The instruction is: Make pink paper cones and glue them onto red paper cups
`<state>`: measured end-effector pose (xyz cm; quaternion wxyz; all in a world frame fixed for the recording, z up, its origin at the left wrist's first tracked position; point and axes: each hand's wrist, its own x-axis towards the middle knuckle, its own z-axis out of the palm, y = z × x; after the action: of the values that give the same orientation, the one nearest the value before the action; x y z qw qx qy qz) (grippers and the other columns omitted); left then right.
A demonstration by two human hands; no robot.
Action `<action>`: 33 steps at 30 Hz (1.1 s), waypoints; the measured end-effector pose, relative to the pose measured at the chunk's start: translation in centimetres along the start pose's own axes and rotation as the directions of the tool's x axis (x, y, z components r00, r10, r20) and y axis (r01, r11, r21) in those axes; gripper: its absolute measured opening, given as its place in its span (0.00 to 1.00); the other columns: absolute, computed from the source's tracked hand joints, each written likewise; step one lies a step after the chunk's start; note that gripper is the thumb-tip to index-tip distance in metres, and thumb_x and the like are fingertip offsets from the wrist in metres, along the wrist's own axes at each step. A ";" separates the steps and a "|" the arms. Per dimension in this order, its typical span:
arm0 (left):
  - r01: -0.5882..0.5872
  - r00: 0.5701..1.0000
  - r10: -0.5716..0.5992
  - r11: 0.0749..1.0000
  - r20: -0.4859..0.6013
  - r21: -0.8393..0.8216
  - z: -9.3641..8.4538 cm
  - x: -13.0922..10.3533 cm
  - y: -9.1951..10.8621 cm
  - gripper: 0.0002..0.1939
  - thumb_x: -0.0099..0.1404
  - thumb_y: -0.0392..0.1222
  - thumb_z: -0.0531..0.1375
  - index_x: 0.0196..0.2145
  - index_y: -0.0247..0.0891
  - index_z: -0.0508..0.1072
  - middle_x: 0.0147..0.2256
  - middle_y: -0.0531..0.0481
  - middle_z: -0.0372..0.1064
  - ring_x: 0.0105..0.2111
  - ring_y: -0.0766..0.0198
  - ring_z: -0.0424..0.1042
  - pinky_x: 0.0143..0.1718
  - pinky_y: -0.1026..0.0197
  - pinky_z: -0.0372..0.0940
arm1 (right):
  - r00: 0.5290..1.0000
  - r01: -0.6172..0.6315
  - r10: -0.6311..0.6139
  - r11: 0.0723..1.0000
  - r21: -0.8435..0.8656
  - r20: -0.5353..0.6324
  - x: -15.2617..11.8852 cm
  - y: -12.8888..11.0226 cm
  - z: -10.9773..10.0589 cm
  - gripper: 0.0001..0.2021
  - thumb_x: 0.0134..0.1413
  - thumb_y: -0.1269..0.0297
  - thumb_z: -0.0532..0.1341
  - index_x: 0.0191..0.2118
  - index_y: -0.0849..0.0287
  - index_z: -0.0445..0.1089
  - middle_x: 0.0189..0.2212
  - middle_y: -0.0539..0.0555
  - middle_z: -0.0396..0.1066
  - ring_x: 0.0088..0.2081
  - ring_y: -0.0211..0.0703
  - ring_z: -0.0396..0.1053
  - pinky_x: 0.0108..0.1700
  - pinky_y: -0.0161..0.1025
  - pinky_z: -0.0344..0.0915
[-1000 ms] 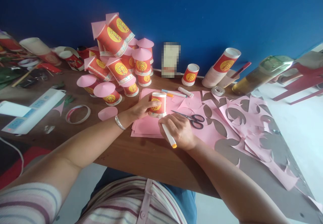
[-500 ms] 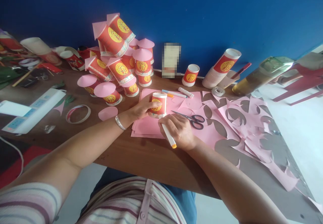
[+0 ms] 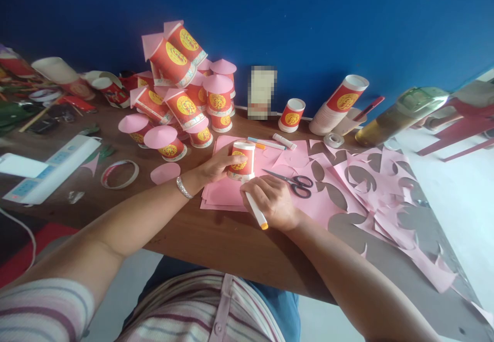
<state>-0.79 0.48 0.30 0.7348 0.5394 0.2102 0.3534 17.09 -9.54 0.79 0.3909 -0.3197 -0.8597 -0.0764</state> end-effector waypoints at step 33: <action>0.000 1.000 0.000 1.000 -0.009 -0.001 0.2 0.0 0.0 0.21 0.57 0.47 0.68 0.45 0.36 0.69 0.32 0.53 0.69 0.30 0.67 0.68 0.34 0.61 0.63 | 1.000 0.009 -0.008 1.000 -0.020 0.013 -0.1 0.1 0.1 0.06 0.61 0.76 0.60 0.40 0.58 0.67 0.28 0.50 0.74 0.27 0.39 0.70 0.31 0.37 0.65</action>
<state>-0.70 0.35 0.33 0.7342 0.5372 0.2134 0.3560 17.19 -9.47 0.63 0.3820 -0.3204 -0.8627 -0.0847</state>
